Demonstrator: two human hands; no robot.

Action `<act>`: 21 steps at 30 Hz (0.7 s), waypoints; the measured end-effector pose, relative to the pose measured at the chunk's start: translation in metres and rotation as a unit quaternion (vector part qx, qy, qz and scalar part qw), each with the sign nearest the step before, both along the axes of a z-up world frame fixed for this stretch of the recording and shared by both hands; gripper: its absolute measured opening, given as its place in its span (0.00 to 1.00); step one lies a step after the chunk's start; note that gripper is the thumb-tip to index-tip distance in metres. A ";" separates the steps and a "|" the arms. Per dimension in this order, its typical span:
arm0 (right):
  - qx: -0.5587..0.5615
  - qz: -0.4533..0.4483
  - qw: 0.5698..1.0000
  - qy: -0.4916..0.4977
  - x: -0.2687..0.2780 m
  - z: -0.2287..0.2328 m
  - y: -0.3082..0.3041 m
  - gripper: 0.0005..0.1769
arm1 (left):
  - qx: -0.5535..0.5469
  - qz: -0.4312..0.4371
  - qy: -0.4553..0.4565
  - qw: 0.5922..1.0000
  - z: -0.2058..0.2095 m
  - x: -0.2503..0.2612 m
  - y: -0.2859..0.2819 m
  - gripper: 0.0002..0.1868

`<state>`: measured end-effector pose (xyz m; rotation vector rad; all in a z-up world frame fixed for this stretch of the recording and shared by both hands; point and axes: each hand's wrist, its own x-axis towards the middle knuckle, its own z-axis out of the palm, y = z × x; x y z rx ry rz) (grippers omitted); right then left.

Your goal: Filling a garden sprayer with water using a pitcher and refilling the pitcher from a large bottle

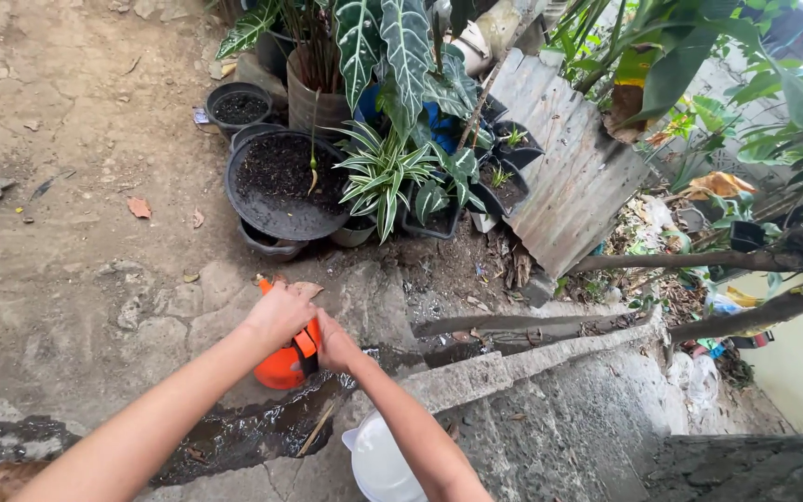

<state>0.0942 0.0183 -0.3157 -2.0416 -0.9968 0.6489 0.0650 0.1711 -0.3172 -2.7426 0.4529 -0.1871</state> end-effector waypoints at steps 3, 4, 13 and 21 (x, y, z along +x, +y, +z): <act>-0.029 0.028 0.999 0.025 0.033 -0.074 -0.004 0.49 | 0.037 0.056 0.064 0.996 -0.089 0.040 0.015 0.16; -0.031 0.029 0.999 0.025 0.045 -0.096 -0.006 0.49 | 0.036 0.057 0.064 0.996 -0.086 0.041 0.014 0.16; 0.175 -0.015 0.929 0.326 0.046 -0.111 -0.030 0.63 | -0.059 0.199 0.143 0.968 -0.072 0.067 -0.001 0.40; 0.137 -0.056 0.949 0.277 0.029 -0.118 -0.011 0.87 | -0.242 0.430 0.288 0.821 -0.014 0.063 0.027 0.36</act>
